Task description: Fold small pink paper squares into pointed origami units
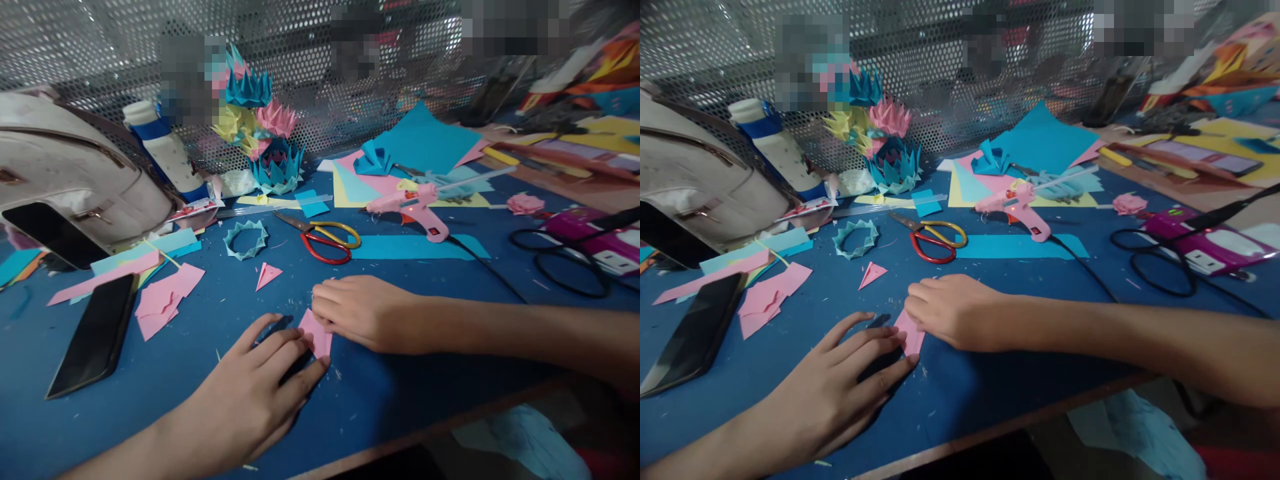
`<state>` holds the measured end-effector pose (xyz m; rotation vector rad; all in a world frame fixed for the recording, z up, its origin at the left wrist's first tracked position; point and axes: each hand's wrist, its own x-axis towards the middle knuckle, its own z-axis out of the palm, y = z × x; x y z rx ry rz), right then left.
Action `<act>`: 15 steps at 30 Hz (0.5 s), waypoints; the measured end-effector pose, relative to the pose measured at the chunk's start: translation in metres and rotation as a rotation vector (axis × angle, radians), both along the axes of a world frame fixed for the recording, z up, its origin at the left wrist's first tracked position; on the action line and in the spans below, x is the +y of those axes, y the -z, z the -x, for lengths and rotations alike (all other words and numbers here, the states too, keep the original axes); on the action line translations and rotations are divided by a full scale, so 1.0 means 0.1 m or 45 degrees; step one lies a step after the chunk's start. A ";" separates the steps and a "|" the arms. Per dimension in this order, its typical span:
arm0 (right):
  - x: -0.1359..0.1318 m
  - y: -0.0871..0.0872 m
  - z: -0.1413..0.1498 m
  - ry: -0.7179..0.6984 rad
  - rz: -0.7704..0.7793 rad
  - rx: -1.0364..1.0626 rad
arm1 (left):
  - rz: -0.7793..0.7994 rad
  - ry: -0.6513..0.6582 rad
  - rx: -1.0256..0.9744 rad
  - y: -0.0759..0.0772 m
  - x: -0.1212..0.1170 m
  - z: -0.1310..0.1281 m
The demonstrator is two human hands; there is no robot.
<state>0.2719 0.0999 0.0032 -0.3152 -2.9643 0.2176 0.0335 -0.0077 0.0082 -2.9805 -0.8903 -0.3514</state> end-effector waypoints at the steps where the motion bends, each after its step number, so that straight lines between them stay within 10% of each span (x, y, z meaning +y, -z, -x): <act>1: 0.00 0.00 0.00 0.002 -0.007 -0.010 | -0.004 0.002 0.000 0.00 0.00 0.01; 15: -0.04 0.03 0.01 0.026 -0.060 -0.023 | 0.043 -0.022 0.011 -0.02 0.00 -0.04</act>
